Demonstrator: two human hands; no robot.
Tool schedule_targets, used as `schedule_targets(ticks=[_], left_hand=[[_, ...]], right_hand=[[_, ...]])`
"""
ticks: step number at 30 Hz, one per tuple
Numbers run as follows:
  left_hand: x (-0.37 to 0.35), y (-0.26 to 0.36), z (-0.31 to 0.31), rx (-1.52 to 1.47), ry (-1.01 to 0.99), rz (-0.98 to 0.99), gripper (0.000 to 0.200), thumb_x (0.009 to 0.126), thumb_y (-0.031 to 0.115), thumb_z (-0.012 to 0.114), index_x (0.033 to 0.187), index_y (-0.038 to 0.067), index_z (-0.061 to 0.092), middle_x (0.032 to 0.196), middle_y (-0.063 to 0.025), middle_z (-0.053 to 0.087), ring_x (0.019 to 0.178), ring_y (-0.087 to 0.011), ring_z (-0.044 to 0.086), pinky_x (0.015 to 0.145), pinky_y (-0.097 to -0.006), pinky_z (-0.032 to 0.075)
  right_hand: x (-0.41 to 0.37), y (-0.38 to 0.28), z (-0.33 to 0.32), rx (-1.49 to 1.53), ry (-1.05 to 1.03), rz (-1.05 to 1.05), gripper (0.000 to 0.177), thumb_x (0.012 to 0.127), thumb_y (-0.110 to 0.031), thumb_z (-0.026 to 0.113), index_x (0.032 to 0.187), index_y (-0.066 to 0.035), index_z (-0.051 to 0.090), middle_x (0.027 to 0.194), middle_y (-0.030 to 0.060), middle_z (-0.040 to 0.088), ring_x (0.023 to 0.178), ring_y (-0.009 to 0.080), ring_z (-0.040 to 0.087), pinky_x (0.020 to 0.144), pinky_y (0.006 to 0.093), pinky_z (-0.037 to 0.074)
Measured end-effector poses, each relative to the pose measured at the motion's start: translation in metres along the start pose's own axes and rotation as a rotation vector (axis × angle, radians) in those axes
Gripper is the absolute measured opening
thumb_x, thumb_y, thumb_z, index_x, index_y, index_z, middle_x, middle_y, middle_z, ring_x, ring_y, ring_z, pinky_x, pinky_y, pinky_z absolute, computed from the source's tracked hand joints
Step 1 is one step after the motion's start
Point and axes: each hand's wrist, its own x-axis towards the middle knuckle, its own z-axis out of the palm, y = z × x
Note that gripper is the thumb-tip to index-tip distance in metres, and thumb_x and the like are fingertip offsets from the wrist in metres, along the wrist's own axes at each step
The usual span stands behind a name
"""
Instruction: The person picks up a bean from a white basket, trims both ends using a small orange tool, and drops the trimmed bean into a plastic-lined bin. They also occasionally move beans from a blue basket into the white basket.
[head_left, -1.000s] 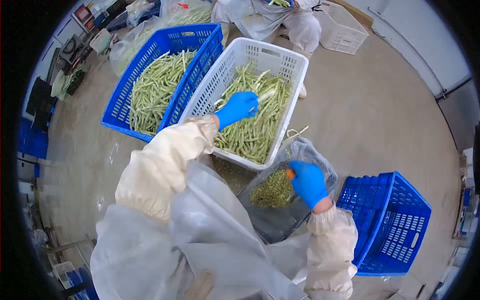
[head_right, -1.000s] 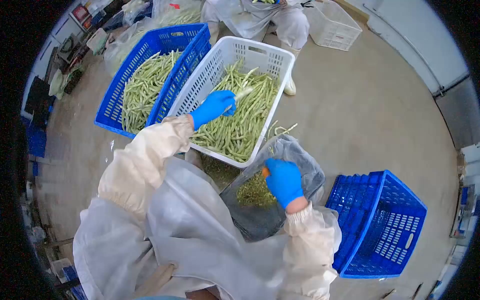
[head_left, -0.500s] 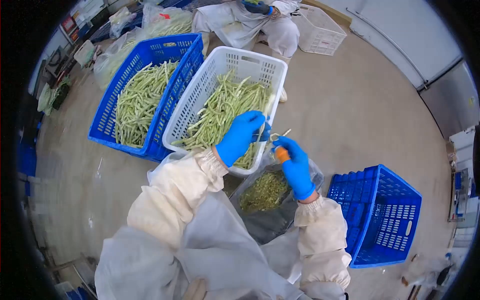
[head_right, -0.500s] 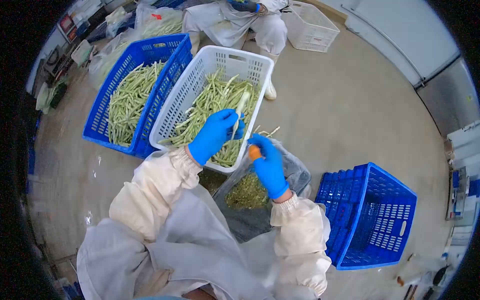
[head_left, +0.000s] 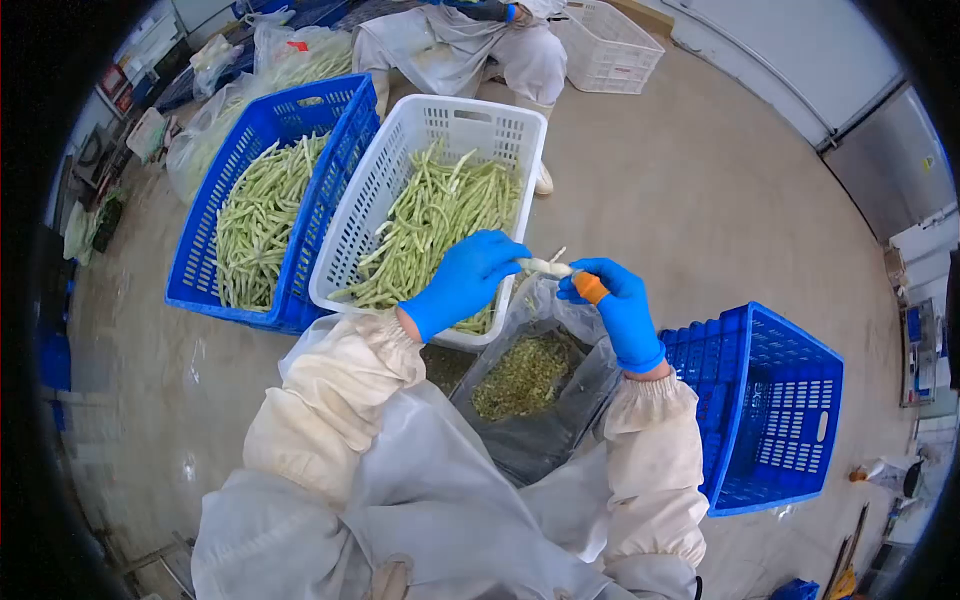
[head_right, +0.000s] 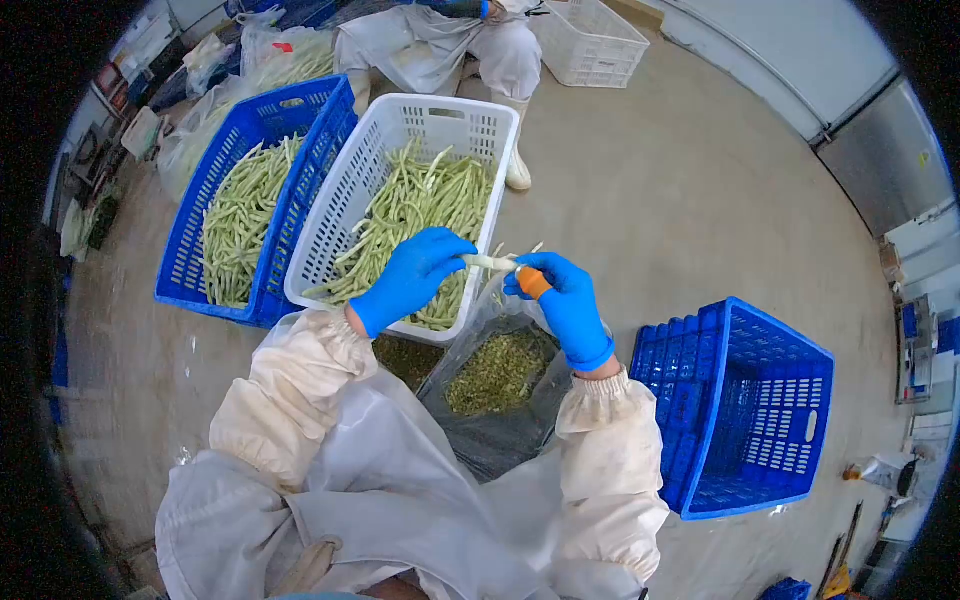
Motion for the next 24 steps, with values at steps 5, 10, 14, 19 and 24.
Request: schedule_targets(ticks=[5,10,14,19,24], left_hand=[[-0.001,-0.003,0.000,0.098,-0.033,0.096,0.020,0.082,0.008,0.058,0.101,0.006,0.062,0.088,-0.0119,0.057,0.081,-0.0300,0.055,0.072,-0.0373,0.046],[-0.005,-0.004,0.006,-0.045,-0.030,-0.011,0.019,0.083,0.009,0.058,0.102,0.006,0.062,0.088,-0.0120,0.059,0.080,-0.0293,0.057,0.073,-0.0355,0.046],[-0.004,0.005,0.014,-0.274,-0.086,-0.178,0.020,0.084,0.012,0.060,0.102,0.005,0.062,0.088,-0.0090,0.062,0.077,-0.0190,0.059,0.071,-0.0296,0.047],[-0.001,0.016,0.033,-0.579,-0.149,-0.325,0.022,0.088,0.016,0.057,0.104,0.001,0.061,0.089,-0.0052,0.061,0.076,-0.0117,0.057,0.069,-0.0265,0.047],[-0.002,0.024,0.053,-1.046,-0.239,-0.576,0.025,0.092,0.017,0.050,0.106,-0.002,0.058,0.087,-0.0042,0.059,0.076,-0.0100,0.055,0.070,-0.0257,0.046]], right_hand=[[-0.003,0.002,-0.001,-0.152,-0.060,0.001,0.019,0.090,-0.006,0.052,0.104,0.005,0.057,0.089,0.0100,0.065,0.082,0.0144,0.062,0.075,0.0275,0.049],[-0.005,0.006,-0.001,-0.147,-0.064,-0.002,0.020,0.090,-0.008,0.051,0.105,0.005,0.056,0.089,0.0109,0.065,0.083,0.0152,0.062,0.076,0.0278,0.048],[-0.006,0.010,-0.006,-0.139,0.002,0.019,0.018,0.089,-0.007,0.051,0.101,0.005,0.056,0.085,0.0102,0.064,0.079,0.0165,0.063,0.072,0.0278,0.050],[-0.021,-0.003,0.002,0.028,0.146,-0.036,0.016,0.089,-0.009,0.050,0.097,0.004,0.056,0.079,0.0088,0.061,0.072,0.0170,0.061,0.069,0.0287,0.051],[-0.026,0.006,0.003,0.182,0.170,-0.046,0.015,0.089,-0.010,0.049,0.094,0.003,0.056,0.076,0.0074,0.059,0.068,0.0156,0.058,0.066,0.0278,0.049]])
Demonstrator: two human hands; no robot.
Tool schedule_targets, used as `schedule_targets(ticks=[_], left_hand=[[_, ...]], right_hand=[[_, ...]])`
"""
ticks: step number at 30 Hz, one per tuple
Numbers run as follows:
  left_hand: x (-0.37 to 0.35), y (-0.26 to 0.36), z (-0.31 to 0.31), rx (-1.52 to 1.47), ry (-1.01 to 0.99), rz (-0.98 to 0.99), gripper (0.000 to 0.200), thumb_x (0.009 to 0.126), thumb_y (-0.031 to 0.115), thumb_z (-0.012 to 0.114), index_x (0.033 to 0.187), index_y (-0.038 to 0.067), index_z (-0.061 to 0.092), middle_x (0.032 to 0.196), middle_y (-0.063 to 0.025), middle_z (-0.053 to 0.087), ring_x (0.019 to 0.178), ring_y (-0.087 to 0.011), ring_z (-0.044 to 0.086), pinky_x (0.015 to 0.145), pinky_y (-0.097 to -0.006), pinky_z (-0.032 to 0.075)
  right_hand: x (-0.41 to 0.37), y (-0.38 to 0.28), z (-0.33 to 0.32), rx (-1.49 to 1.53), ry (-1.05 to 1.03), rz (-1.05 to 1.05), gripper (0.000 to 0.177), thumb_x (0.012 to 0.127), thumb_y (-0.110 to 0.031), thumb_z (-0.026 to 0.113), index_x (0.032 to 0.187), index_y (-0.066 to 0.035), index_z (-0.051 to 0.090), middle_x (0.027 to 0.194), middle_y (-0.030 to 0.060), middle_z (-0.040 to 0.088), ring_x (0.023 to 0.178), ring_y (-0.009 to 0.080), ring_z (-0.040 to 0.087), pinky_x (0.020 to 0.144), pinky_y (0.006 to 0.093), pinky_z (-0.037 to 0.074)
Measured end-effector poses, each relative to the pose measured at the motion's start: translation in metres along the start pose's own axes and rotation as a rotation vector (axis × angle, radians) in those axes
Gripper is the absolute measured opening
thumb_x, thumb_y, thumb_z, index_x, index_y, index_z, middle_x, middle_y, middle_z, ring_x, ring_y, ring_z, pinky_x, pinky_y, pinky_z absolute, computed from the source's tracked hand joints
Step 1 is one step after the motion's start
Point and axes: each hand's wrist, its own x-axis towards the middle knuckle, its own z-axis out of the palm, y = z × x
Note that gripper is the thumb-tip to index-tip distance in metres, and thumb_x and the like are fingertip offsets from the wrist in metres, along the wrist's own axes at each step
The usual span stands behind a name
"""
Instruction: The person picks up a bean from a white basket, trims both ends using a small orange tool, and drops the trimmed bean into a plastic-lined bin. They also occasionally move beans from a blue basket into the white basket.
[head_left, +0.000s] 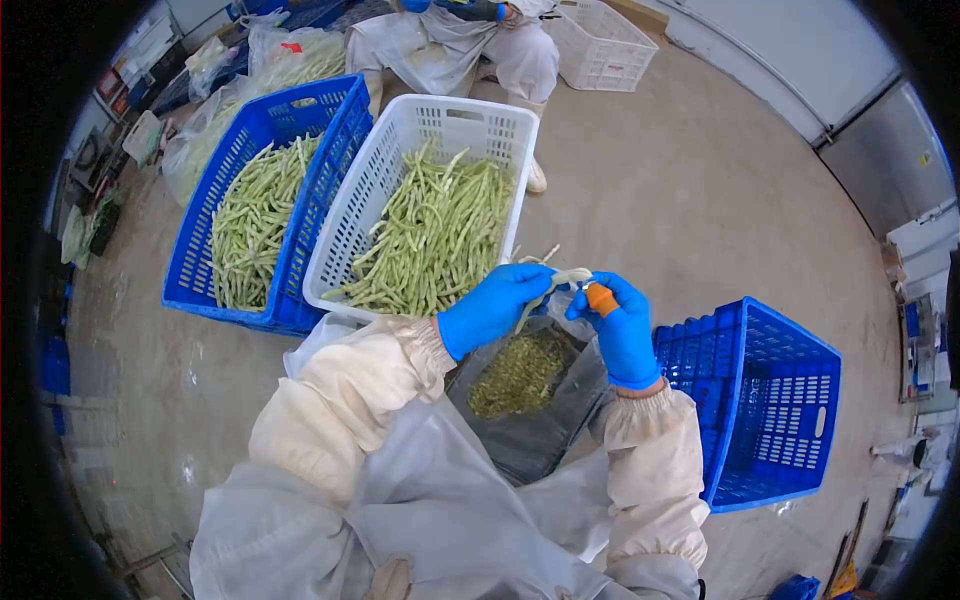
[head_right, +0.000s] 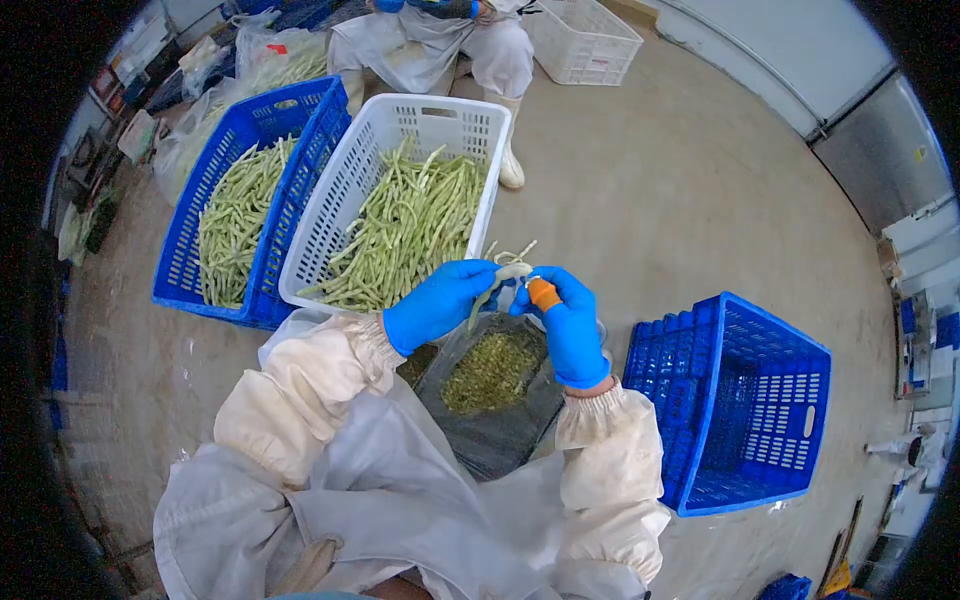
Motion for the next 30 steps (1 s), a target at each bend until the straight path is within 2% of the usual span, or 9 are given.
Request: schedule_targets(ticks=[3,5,6,8,9,11,17,23,30], left_hand=[[0.004,0.003,-0.002,-0.192,0.030,-0.053,0.025,0.093,0.018,0.048,0.107,-0.001,0.057,0.084,-0.0029,0.057,0.075,-0.0104,0.054,0.072,-0.0257,0.046],[0.009,0.011,-0.010,0.165,0.093,0.208,0.027,0.093,0.022,0.049,0.108,0.000,0.055,0.083,-0.0023,0.055,0.075,-0.0118,0.053,0.073,-0.0275,0.046],[0.016,0.011,-0.022,-0.364,0.086,0.200,0.030,0.092,0.024,0.052,0.112,0.001,0.053,0.086,-0.0040,0.054,0.076,-0.0140,0.052,0.073,-0.0296,0.045],[0.022,0.025,-0.041,-0.606,0.110,0.221,0.032,0.092,0.024,0.052,0.114,0.002,0.052,0.086,-0.0043,0.053,0.076,-0.0145,0.050,0.073,-0.0304,0.044],[0.023,0.030,-0.049,-0.849,0.133,0.241,0.033,0.092,0.024,0.052,0.116,0.002,0.050,0.085,-0.0046,0.052,0.077,-0.0150,0.049,0.072,-0.0311,0.043],[0.024,0.029,-0.054,-0.886,0.076,0.233,0.034,0.092,0.023,0.052,0.118,0.002,0.049,0.084,-0.0041,0.051,0.076,-0.0157,0.048,0.071,-0.0311,0.043],[0.024,0.016,-0.027,-0.756,0.102,0.204,0.034,0.093,0.027,0.050,0.115,0.002,0.049,0.084,-0.0041,0.051,0.075,-0.0147,0.048,0.070,-0.0294,0.044],[0.030,0.005,-0.025,-0.755,0.117,0.240,0.033,0.093,0.026,0.050,0.115,0.002,0.050,0.085,-0.0049,0.053,0.077,-0.0141,0.051,0.071,-0.0295,0.045],[0.018,0.007,-0.042,-0.487,0.301,0.097,0.028,0.092,0.022,0.051,0.109,0.000,0.055,0.090,-0.0055,0.058,0.079,-0.0113,0.055,0.072,-0.0294,0.048]], right_hand=[[-0.005,0.023,-0.009,-0.241,-0.112,0.011,0.015,0.089,-0.010,0.050,0.092,0.002,0.057,0.075,0.0058,0.058,0.067,0.0146,0.058,0.064,0.0264,0.048],[-0.014,0.048,-0.016,-0.346,-0.102,0.082,0.015,0.086,-0.013,0.054,0.088,0.001,0.059,0.071,0.0073,0.059,0.063,0.0156,0.058,0.059,0.0297,0.048],[-0.018,0.066,-0.027,-0.426,-0.106,0.145,0.015,0.084,-0.014,0.057,0.086,0.001,0.059,0.070,0.0101,0.060,0.062,0.0182,0.059,0.058,0.0326,0.048],[-0.026,0.104,-0.056,-1.279,-0.114,-0.151,0.019,0.079,-0.019,0.062,0.082,0.000,0.058,0.069,0.0169,0.061,0.062,0.0295,0.061,0.058,0.0405,0.048],[-0.030,0.101,-0.053,-1.277,-0.114,-0.153,0.019,0.079,-0.019,0.062,0.082,0.000,0.058,0.069,0.0169,0.061,0.062,0.0295,0.061,0.058,0.0405,0.048],[-0.035,0.093,-0.049,-1.612,-0.234,0.193,0.023,0.077,-0.023,0.064,0.085,-0.002,0.058,0.079,0.0198,0.061,0.072,0.0374,0.060,0.062,0.0444,0.047],[-0.011,0.052,0.014,-0.826,-0.024,-0.443,0.024,0.080,-0.020,0.061,0.095,-0.002,0.056,0.093,0.0175,0.057,0.080,0.0370,0.057,0.068,0.0432,0.046],[0.004,0.054,0.026,-1.280,-0.056,-0.655,0.021,0.074,-0.012,0.062,0.091,-0.003,0.055,0.079,0.0149,0.055,0.070,0.0327,0.056,0.061,0.0416,0.043],[-0.009,0.031,0.042,-1.417,-0.069,-0.550,0.022,0.066,-0.011,0.064,0.084,-0.005,0.053,0.074,0.0112,0.054,0.069,0.0304,0.055,0.064,0.0408,0.042]])
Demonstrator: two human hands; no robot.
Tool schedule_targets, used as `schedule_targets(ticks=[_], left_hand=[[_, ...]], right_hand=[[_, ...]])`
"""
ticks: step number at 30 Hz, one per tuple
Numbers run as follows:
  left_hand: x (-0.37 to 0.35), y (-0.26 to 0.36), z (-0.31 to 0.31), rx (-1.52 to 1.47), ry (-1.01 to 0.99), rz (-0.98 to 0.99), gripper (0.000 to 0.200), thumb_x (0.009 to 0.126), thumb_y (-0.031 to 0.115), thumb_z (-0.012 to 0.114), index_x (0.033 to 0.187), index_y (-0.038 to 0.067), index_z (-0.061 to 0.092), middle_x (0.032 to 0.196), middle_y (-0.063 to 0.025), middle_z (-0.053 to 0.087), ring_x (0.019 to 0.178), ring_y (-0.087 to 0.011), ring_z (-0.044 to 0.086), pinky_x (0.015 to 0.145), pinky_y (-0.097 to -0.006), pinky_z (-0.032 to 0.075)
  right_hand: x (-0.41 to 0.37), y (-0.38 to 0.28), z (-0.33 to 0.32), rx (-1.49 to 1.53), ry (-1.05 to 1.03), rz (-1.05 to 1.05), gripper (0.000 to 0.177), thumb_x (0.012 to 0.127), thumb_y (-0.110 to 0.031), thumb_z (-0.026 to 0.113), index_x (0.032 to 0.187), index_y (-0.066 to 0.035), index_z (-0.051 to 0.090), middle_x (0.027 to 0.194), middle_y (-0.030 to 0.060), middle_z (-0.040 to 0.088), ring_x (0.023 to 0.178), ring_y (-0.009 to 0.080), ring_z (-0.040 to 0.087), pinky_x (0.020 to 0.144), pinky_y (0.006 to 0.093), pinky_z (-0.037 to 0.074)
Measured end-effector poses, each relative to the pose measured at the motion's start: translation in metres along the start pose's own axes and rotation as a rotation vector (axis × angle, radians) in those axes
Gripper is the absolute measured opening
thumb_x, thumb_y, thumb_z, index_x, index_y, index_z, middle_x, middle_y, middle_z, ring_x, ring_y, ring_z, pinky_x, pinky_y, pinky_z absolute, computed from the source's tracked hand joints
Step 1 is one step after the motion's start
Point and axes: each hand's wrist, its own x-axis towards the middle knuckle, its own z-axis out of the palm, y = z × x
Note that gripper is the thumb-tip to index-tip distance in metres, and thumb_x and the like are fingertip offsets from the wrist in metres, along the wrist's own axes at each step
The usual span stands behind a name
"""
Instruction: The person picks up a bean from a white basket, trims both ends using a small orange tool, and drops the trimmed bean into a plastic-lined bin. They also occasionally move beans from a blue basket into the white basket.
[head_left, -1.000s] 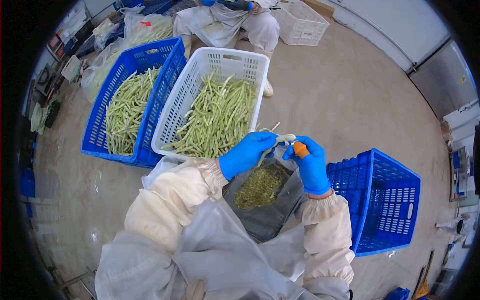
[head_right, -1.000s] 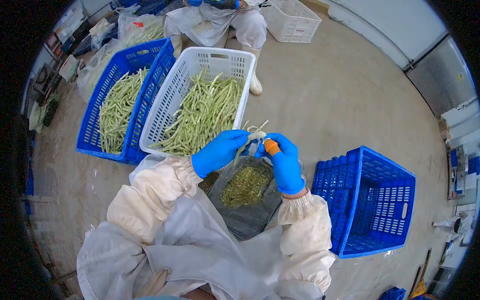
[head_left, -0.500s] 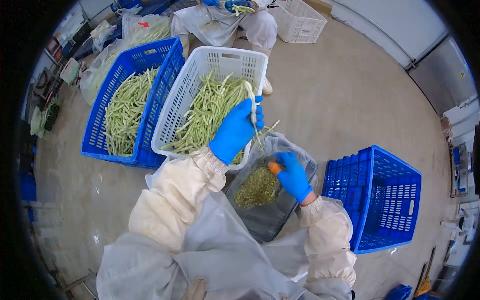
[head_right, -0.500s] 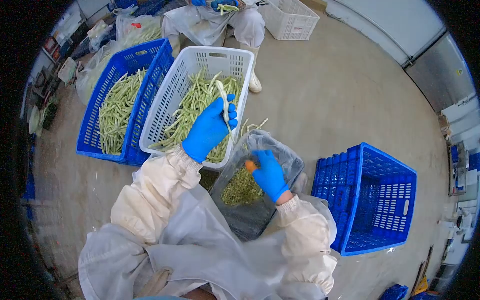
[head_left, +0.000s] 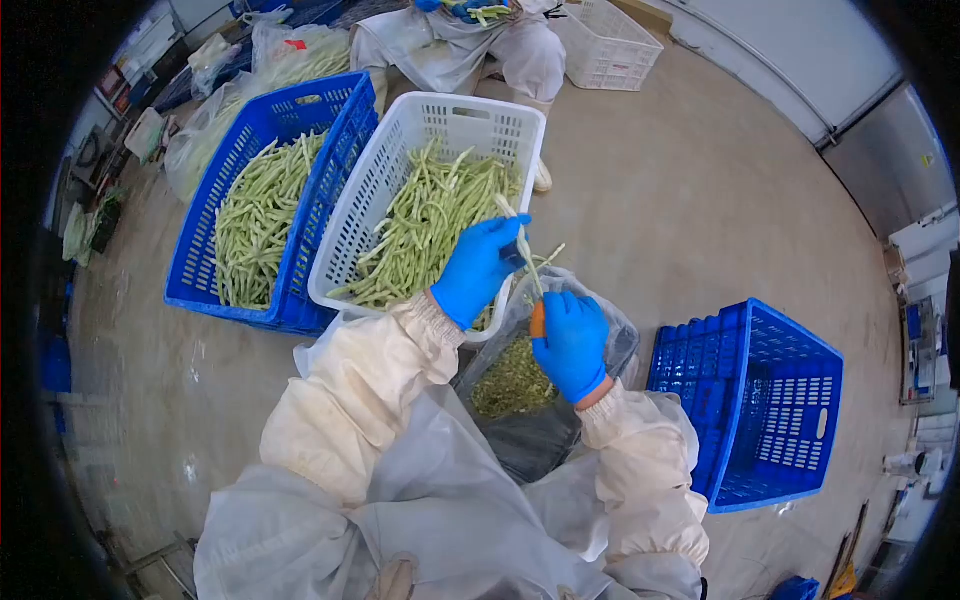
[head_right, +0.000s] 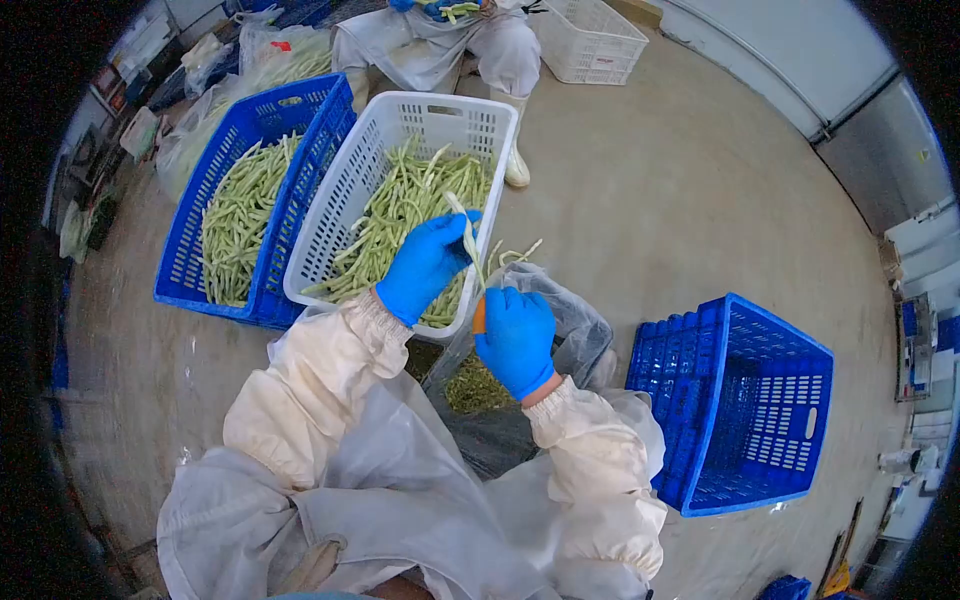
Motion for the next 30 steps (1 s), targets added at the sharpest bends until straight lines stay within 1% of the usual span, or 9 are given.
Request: schedule_targets(ticks=[6,9,13,19,21,22,24,26,30], left_hand=[[-0.018,0.005,0.008,0.063,-0.224,-0.276,0.031,0.090,0.017,0.053,0.114,-0.002,0.055,0.087,-0.0067,0.060,0.075,-0.0120,0.057,0.071,-0.0266,0.048],[-0.023,0.024,0.009,0.333,-0.346,-0.337,0.033,0.088,0.014,0.054,0.117,-0.002,0.055,0.088,-0.0078,0.061,0.076,-0.0119,0.056,0.072,-0.0263,0.048],[-0.026,0.033,-0.033,1.093,-0.581,-0.026,0.033,0.086,0.012,0.055,0.117,0.000,0.056,0.095,-0.0074,0.064,0.083,-0.0130,0.056,0.078,-0.0279,0.046],[-0.073,0.171,-0.110,0.816,0.355,0.192,0.036,0.083,0.013,0.056,0.117,0.001,0.056,0.106,-0.0128,0.062,0.091,-0.0208,0.060,0.082,-0.0325,0.046],[-0.076,0.220,-0.172,2.287,0.928,0.197,0.035,0.083,0.015,0.056,0.117,0.004,0.056,0.105,-0.0190,0.060,0.092,-0.0295,0.060,0.081,-0.0376,0.047],[-0.063,0.222,-0.184,2.297,0.931,0.179,0.035,0.083,0.015,0.056,0.117,0.004,0.056,0.105,-0.0190,0.060,0.092,-0.0295,0.060,0.081,-0.0376,0.047],[-0.030,0.206,-0.221,2.363,0.766,0.679,0.035,0.083,0.018,0.056,0.116,0.008,0.055,0.103,-0.0193,0.059,0.095,-0.0339,0.058,0.081,-0.0413,0.046],[0.019,0.153,-0.247,1.919,0.193,0.483,0.031,0.082,0.020,0.057,0.112,0.010,0.058,0.103,-0.0154,0.060,0.096,-0.0311,0.058,0.081,-0.0415,0.046],[0.078,0.000,-0.259,2.221,-0.659,0.172,0.020,0.076,0.015,0.056,0.094,0.013,0.065,0.092,-0.0112,0.060,0.088,-0.0313,0.058,0.071,-0.0435,0.047]], right_hand=[[-0.003,-0.007,0.004,0.193,0.100,-0.394,0.025,0.061,-0.005,0.064,0.085,-0.004,0.055,0.077,0.0125,0.054,0.072,0.0330,0.053,0.066,0.0425,0.042],[-0.009,0.014,0.004,0.216,-0.092,-0.253,0.029,0.065,-0.007,0.064,0.093,-0.004,0.056,0.078,0.0129,0.056,0.074,0.0314,0.056,0.069,0.0400,0.044],[-0.015,0.078,-0.006,0.337,0.340,0.325,0.024,0.075,-0.008,0.063,0.097,-0.002,0.058,0.086,0.0172,0.061,0.078,0.0356,0.058,0.068,0.0416,0.046],[-0.054,0.108,-0.014,-0.073,-0.065,0.302,0.016,0.076,-0.012,0.060,0.090,-0.003,0.060,0.079,0.0193,0.062,0.070,0.0364,0.062,0.060,0.0427,0.049],[-0.083,0.106,0.007,-0.096,-0.520,0.175,0.014,0.074,-0.015,0.061,0.084,-0.006,0.061,0.074,0.0183,0.063,0.068,0.0348,0.062,0.058,0.0426,0.049],[-0.086,0.100,0.012,-0.083,-0.530,0.171,0.014,0.074,-0.015,0.061,0.084,-0.006,0.061,0.074,0.0183,0.063,0.068,0.0348,0.062,0.058,0.0426,0.049],[-0.080,0.082,0.013,-0.279,-0.630,0.131,0.014,0.072,-0.019,0.063,0.079,-0.007,0.060,0.067,0.0164,0.062,0.064,0.0326,0.063,0.056,0.0432,0.048],[-0.065,0.070,0.008,-0.222,-0.601,0.142,0.015,0.072,-0.021,0.063,0.076,-0.007,0.060,0.064,0.0147,0.061,0.061,0.0320,0.062,0.054,0.0430,0.048],[-0.032,0.047,-0.004,-0.145,-0.595,0.128,0.015,0.073,-0.023,0.063,0.074,-0.008,0.058,0.061,0.0113,0.060,0.058,0.0295,0.061,0.053,0.0413,0.046]])
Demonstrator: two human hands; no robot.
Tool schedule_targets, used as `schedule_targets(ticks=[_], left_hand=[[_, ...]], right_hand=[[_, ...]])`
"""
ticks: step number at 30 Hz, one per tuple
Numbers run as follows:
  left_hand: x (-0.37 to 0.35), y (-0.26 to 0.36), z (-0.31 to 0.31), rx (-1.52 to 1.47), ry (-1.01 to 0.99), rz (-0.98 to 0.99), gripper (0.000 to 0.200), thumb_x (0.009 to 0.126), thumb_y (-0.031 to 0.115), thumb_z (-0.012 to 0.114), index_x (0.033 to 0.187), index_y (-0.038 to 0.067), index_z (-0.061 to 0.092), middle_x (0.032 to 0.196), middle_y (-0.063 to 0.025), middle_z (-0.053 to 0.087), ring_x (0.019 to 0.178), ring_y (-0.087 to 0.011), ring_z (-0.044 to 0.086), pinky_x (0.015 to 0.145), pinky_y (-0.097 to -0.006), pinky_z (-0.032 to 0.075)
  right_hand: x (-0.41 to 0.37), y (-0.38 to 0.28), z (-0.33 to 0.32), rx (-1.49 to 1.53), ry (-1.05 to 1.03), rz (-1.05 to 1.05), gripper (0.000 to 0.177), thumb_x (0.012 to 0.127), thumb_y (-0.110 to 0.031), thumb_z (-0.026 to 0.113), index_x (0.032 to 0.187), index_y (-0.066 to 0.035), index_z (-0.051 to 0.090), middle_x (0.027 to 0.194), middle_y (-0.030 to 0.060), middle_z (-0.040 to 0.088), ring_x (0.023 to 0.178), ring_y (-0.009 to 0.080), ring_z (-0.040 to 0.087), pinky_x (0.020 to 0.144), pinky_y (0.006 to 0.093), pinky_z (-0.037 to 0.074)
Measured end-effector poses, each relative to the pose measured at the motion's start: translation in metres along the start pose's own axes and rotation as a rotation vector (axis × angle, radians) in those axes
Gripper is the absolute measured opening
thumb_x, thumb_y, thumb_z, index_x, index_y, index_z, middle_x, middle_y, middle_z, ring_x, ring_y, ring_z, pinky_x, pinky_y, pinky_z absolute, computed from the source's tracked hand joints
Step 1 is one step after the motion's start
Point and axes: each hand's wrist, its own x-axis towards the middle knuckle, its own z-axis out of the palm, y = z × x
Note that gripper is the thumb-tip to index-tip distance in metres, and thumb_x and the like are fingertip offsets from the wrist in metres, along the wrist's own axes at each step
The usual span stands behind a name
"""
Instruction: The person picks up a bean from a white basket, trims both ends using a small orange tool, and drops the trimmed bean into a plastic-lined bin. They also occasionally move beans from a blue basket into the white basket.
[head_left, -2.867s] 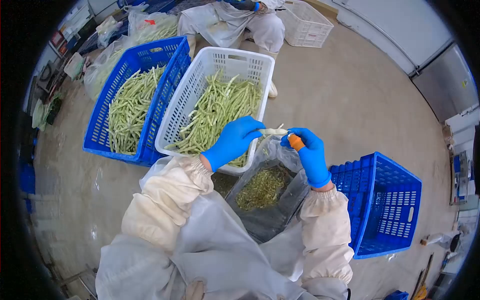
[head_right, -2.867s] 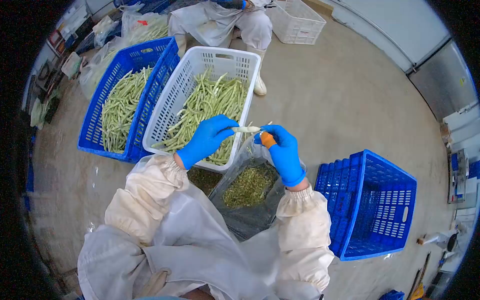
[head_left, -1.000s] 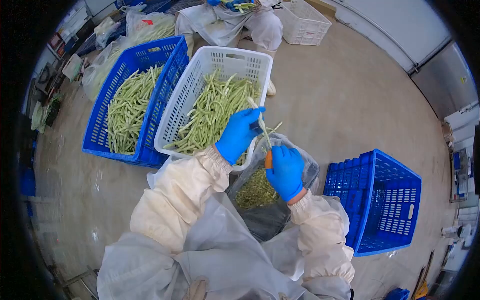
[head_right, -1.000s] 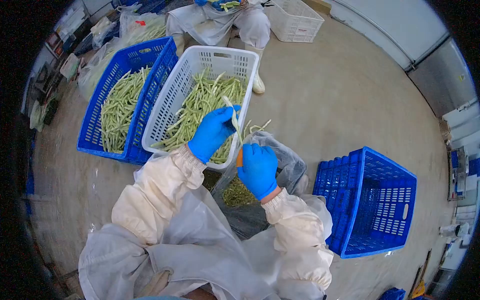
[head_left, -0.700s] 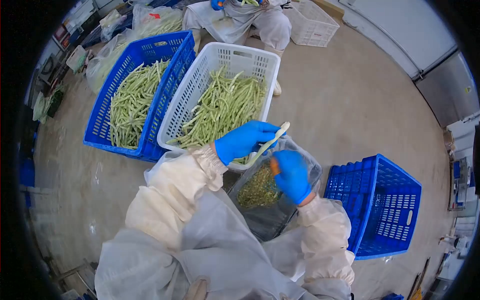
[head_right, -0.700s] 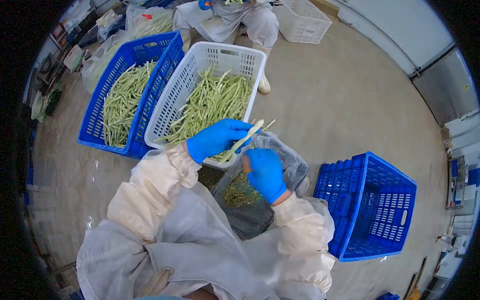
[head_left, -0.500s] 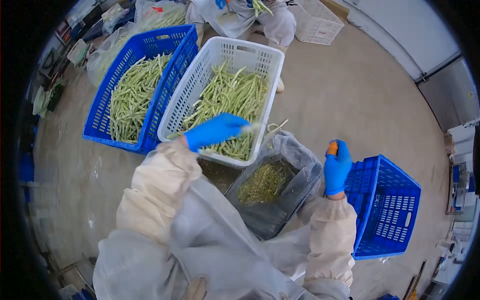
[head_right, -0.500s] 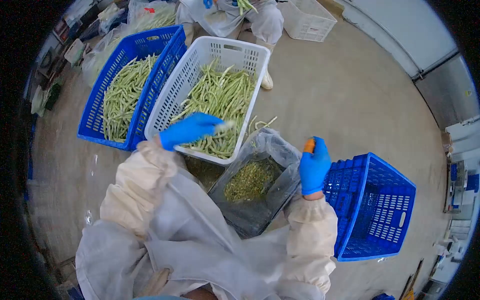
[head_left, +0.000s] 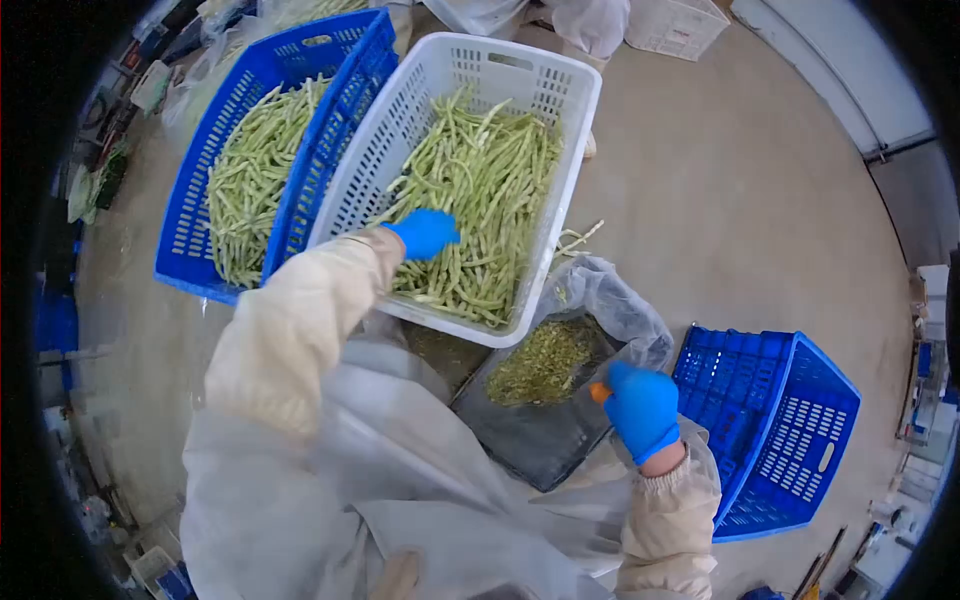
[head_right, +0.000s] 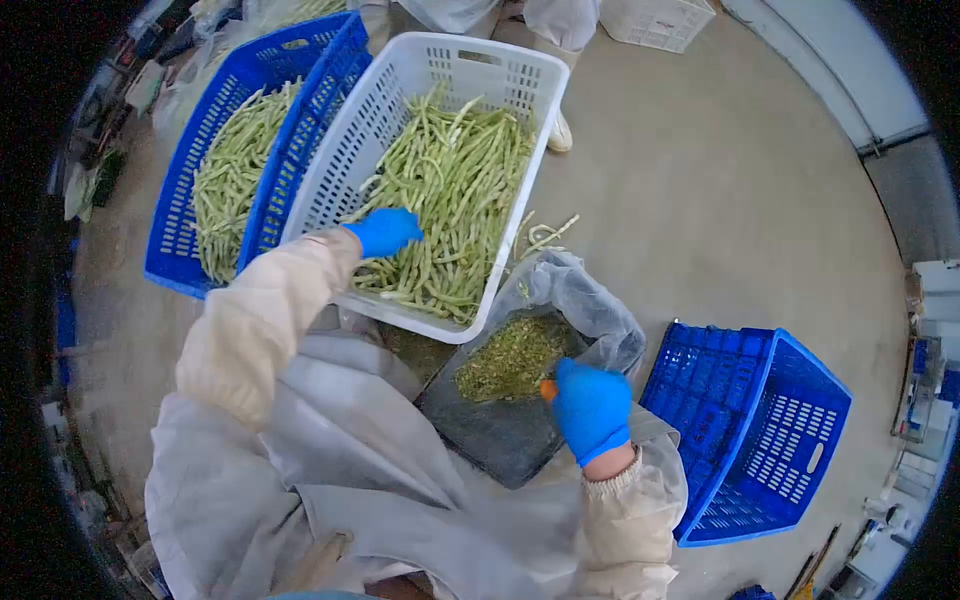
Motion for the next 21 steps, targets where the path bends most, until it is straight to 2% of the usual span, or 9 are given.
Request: schedule_targets(ticks=[4,6,9,11,13,14,16,20,21], left_hand=[[0.039,0.028,0.089,0.178,-0.131,0.210,0.017,0.075,0.014,0.054,0.087,0.013,0.066,0.088,-0.0085,0.060,0.086,-0.0297,0.058,0.068,-0.0418,0.046],[0.044,0.021,0.136,0.157,0.008,0.094,0.015,0.074,0.019,0.056,0.085,0.013,0.065,0.091,-0.0067,0.060,0.086,-0.0283,0.058,0.069,-0.0396,0.046],[0.047,0.022,0.096,0.242,-0.089,0.264,0.017,0.075,0.018,0.055,0.088,0.013,0.064,0.093,-0.0065,0.059,0.087,-0.0275,0.057,0.070,-0.0386,0.045],[0.054,0.019,0.069,0.194,-0.013,0.185,0.017,0.078,0.015,0.053,0.091,0.012,0.063,0.090,-0.0060,0.061,0.082,-0.0304,0.059,0.067,-0.0417,0.045],[0.055,0.024,0.018,-0.375,0.351,-0.159,0.014,0.085,0.014,0.052,0.093,0.008,0.061,0.085,-0.0068,0.063,0.075,-0.0288,0.062,0.064,-0.0403,0.048],[0.054,0.029,-0.013,-0.359,0.354,-0.161,0.014,0.085,0.014,0.052,0.093,0.008,0.061,0.085,-0.0068,0.063,0.075,-0.0288,0.062,0.064,-0.0403,0.048],[0.045,0.047,-0.080,-1.371,0.472,-0.476,0.019,0.090,0.022,0.052,0.093,0.005,0.059,0.089,-0.0122,0.065,0.083,-0.0278,0.065,0.074,-0.0374,0.053],[-0.010,0.111,-0.175,-1.705,0.564,-0.417,0.023,0.092,0.024,0.050,0.097,0.002,0.057,0.091,-0.0137,0.064,0.087,-0.0235,0.064,0.076,-0.0342,0.054],[-0.021,0.125,-0.185,-1.823,0.607,-0.310,0.024,0.092,0.024,0.050,0.098,0.002,0.057,0.092,-0.0143,0.064,0.087,-0.0241,0.064,0.077,-0.0346,0.054]], right_hand=[[0.012,-0.001,-0.002,-0.058,0.047,-0.072,0.014,0.072,-0.021,0.063,0.077,-0.010,0.057,0.063,0.0089,0.057,0.059,0.0269,0.059,0.057,0.0397,0.044],[0.012,-0.001,-0.004,-0.045,0.045,-0.093,0.015,0.071,-0.020,0.063,0.079,-0.010,0.055,0.066,0.0085,0.056,0.062,0.0259,0.058,0.060,0.0391,0.043],[0.010,-0.002,-0.008,-0.041,0.067,-0.119,0.015,0.070,-0.018,0.063,0.079,-0.009,0.055,0.067,0.0094,0.056,0.062,0.0266,0.059,0.059,0.0392,0.043],[0.010,-0.004,-0.008,-0.025,0.075,-0.122,0.015,0.070,-0.017,0.062,0.080,-0.008,0.055,0.068,0.0098,0.056,0.062,0.0267,0.058,0.059,0.0395,0.043],[0.012,-0.005,-0.008,-0.014,0.095,-0.133,0.015,0.069,-0.016,0.062,0.080,-0.008,0.055,0.068,0.0102,0.056,0.062,0.0268,0.058,0.059,0.0398,0.043],[0.013,-0.005,-0.007,0.034,0.131,-0.138,0.016,0.070,-0.016,0.062,0.082,-0.007,0.055,0.069,0.0109,0.056,0.063,0.0275,0.058,0.059,0.0404,0.043],[0.018,-0.009,-0.005,0.087,0.182,-0.155,0.017,0.071,-0.015,0.061,0.084,-0.006,0.055,0.071,0.0116,0.057,0.063,0.0282,0.058,0.059,0.0410,0.044],[0.030,-0.025,-0.001,0.487,0.436,-0.098,0.022,0.078,-0.015,0.061,0.098,-0.005,0.058,0.083,0.0153,0.062,0.071,0.0296,0.061,0.064,0.0372,0.048],[0.033,-0.028,0.000,0.643,0.517,-0.078,0.025,0.080,-0.015,0.061,0.103,-0.005,0.058,0.088,0.0166,0.063,0.074,0.0297,0.062,0.066,0.0347,0.049]])
